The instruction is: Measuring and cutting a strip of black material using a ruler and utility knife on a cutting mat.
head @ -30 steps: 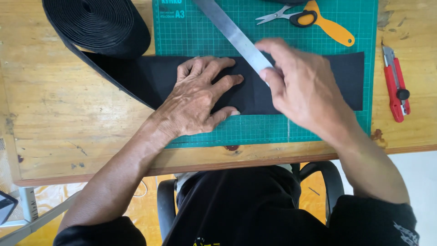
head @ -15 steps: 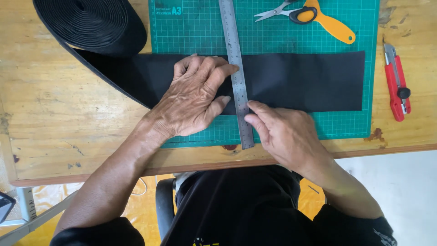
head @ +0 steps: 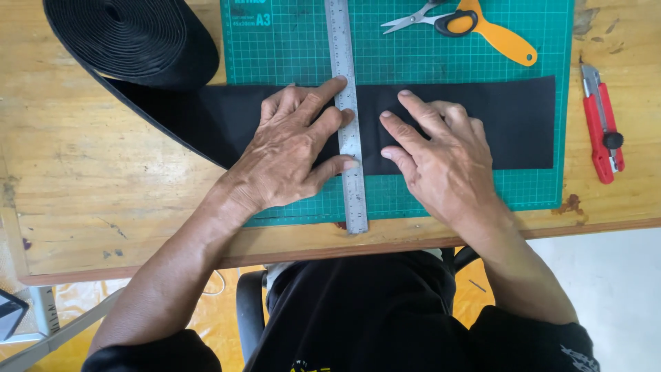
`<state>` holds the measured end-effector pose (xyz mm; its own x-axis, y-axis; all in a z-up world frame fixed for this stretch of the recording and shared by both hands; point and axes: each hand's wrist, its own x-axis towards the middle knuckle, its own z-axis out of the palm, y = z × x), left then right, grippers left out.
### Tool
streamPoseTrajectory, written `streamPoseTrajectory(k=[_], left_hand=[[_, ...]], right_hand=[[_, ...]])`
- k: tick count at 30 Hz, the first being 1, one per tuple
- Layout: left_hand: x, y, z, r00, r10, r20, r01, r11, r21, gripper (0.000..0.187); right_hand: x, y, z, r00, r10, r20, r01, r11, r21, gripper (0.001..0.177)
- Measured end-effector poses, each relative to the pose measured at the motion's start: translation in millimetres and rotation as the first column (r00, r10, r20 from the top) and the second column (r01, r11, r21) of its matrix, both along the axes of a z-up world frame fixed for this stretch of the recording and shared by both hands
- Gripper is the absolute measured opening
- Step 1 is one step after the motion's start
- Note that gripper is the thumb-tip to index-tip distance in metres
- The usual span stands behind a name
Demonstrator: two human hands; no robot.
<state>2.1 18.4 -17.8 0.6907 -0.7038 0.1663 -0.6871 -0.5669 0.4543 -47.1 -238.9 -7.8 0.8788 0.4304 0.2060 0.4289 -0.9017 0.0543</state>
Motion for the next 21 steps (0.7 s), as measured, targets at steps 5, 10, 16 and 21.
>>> streamPoseTrajectory(k=[5, 10, 16, 21], left_hand=[[3.5, 4.4, 2.7, 0.993, -0.033, -0.112, 0.025, 0.997, -0.070, 0.071], [3.2, 4.8, 3.0, 0.987, -0.024, -0.162, 0.017, 0.999, -0.042, 0.077], [3.3, 3.2, 2.9, 0.987, -0.011, -0.157, 0.005, 0.999, -0.039, 0.082], [2.2, 2.1, 5.8, 0.985, -0.002, -0.174, -0.007, 0.999, -0.048, 0.083]], right_hand=[[-2.6, -6.3, 1.0, 0.998, 0.043, -0.038, -0.042, 0.998, 0.041, 0.052], [-10.6, 1.4, 1.6, 0.999, 0.041, -0.018, -0.039, 0.997, 0.064, 0.070], [-16.6, 16.7, 6.3, 1.000, -0.005, -0.003, 0.005, 0.997, 0.076, 0.102], [-18.7, 18.7, 6.2, 0.999, -0.031, -0.009, 0.031, 0.998, 0.052, 0.109]])
